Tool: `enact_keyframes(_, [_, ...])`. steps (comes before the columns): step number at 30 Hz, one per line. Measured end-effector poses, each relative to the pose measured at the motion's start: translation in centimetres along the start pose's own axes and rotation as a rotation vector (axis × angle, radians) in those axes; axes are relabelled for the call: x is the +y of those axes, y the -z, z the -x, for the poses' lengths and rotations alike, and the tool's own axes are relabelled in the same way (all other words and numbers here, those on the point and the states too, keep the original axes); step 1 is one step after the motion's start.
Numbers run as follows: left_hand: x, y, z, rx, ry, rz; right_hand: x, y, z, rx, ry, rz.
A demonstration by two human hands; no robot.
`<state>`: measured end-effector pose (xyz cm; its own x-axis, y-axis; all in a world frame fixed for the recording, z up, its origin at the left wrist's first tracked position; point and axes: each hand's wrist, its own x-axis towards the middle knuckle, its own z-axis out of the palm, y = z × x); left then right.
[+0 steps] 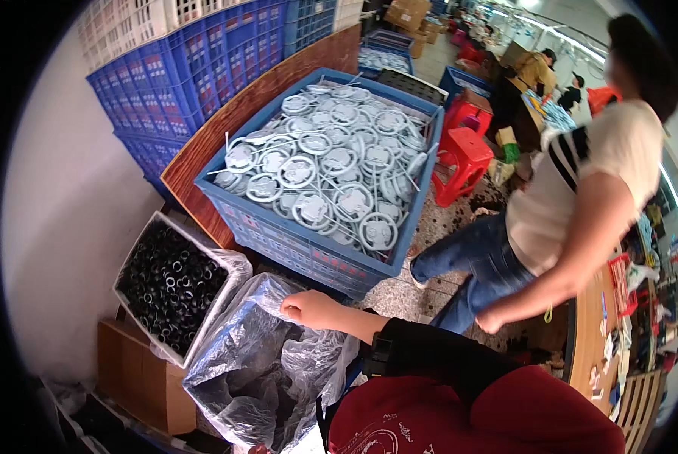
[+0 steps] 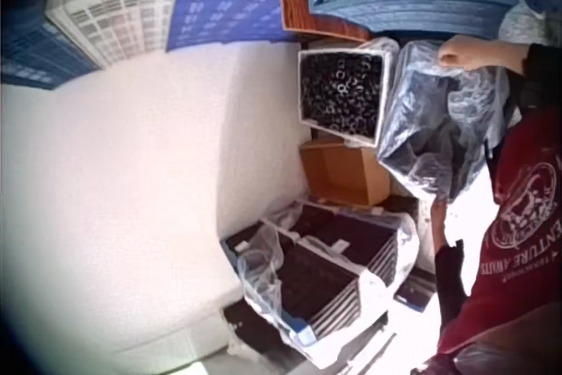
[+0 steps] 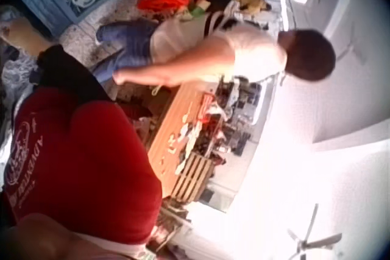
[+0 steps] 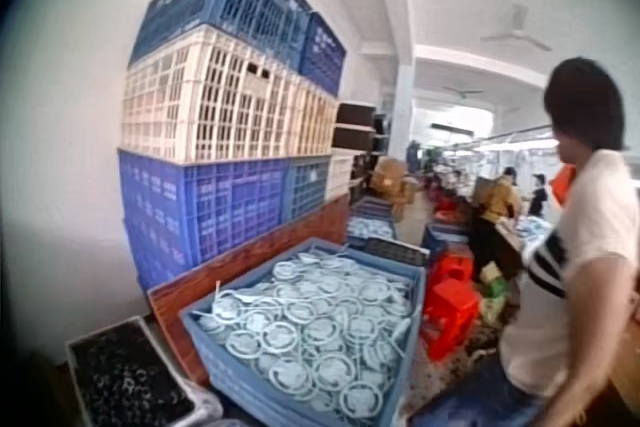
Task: The person sorts black rubber parts from a large sack into a blue crate lined with a plastic bag. They also move a red stool, handle a cardboard box, and pick up scattered parts from the floor to place them into a purple basket.
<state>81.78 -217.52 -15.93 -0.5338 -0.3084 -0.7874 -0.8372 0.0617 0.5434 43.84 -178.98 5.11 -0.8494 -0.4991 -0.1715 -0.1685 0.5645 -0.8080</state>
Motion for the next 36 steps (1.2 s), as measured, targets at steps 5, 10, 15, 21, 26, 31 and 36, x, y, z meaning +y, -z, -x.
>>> enact_keyframes(5, [8.2, 0.4, -6.1, -0.231, -0.424, -0.260, 2.6, 0.0, 10.2, 0.119, -0.043, 0.109])
enact_keyframes(10, [25.0, -10.5, 4.0, -0.351, -0.607, -0.347, 7.4, 4.7, 22.0, 0.311, -0.348, 0.099])
enact_keyframes(15, [28.9, -18.8, 5.9, -0.539, -0.578, -0.367, 16.1, 7.1, 34.1, 0.440, -0.712, -0.135])
enact_keyframes(21, [30.7, -32.3, 9.5, -0.627, -0.530, -0.761, 28.0, 8.6, 46.0, 0.538, -0.873, -0.001])
enact_keyframes(26, [31.4, -44.4, 7.4, -0.809, -0.444, -0.462, 37.5, 11.6, 52.6, 0.585, -1.045, -0.163])
enact_keyframes(31, [34.8, -55.6, 9.5, -0.924, -0.935, -0.926, 45.2, 14.8, 58.8, 0.633, -1.094, -0.216])
enact_keyframes(36, [41.0, -67.0, 17.0, -0.654, -0.054, -0.432, 51.1, 19.3, 62.3, 0.705, -1.154, -0.338])
